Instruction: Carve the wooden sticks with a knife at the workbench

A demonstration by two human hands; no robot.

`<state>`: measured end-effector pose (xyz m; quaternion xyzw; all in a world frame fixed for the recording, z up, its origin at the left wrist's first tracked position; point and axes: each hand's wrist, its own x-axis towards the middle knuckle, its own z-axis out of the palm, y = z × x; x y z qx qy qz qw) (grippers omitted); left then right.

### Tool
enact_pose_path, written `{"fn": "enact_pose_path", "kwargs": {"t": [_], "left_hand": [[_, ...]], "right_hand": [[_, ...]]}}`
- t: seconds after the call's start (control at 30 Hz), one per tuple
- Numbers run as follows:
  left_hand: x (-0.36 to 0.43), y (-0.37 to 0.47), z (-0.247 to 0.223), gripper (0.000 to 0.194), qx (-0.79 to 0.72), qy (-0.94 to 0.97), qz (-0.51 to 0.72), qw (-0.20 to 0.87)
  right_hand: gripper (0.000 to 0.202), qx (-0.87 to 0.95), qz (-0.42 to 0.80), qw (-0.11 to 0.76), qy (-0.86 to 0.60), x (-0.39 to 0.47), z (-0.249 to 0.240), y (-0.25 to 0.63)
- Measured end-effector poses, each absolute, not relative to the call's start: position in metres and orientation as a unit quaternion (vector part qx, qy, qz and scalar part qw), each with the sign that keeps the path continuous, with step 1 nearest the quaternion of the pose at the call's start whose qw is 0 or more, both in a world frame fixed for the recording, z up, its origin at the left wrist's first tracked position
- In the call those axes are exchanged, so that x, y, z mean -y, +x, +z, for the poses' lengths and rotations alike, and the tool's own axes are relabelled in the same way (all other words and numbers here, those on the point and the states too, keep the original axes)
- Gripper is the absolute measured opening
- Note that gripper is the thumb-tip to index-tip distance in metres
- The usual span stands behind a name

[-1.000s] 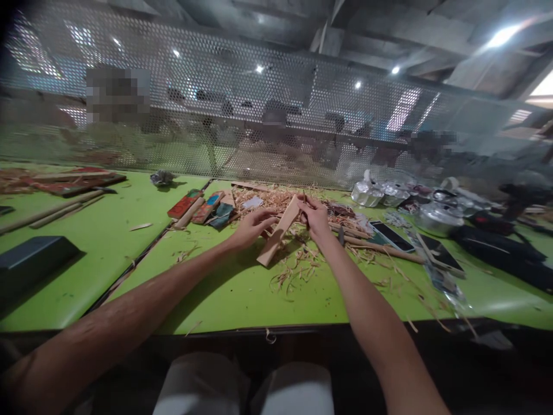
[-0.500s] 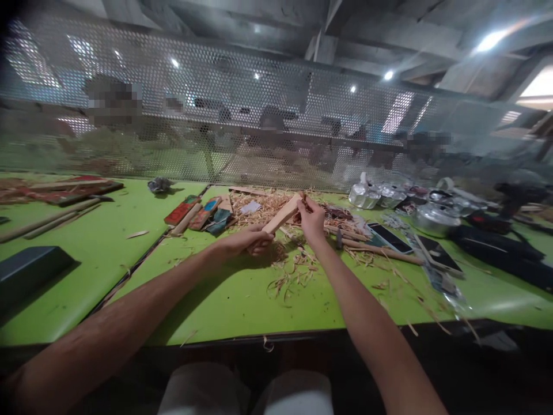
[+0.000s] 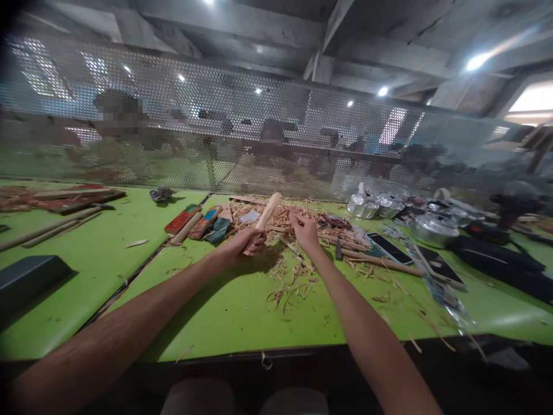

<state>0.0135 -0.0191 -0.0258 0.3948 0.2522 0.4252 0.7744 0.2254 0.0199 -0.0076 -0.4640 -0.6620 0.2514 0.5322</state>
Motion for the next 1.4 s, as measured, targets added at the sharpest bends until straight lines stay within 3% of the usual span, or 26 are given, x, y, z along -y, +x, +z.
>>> {"fn": "enact_pose_path", "kwargs": {"t": [0.17,0.6,0.97,1.17,1.4], "left_hand": [[0.016,0.013,-0.033,0.02,-0.263,0.405,0.427,0.764],[0.025,0.018,-0.031,0.029,-0.384,0.501,0.458,0.626],[0.021,0.018,-0.034,0.021,-0.324,0.516,0.45,0.653],[0.02,0.011,-0.033,0.029,-0.359,0.487,0.436,0.666],[0.019,0.013,-0.031,0.031,-0.338,0.488,0.422,0.685]], "right_hand": [[0.022,0.728,0.194,0.459,-0.471,-0.007,-0.009,0.214],[0.03,0.788,0.084,0.384,-0.474,-0.01,-0.007,0.217],[0.037,0.756,0.161,0.459,-0.438,-0.009,-0.012,0.214],[0.041,0.762,0.195,0.442,-0.43,0.002,-0.008,0.21],[0.031,0.792,0.132,0.4,-0.442,0.0,-0.011,0.208]]}}
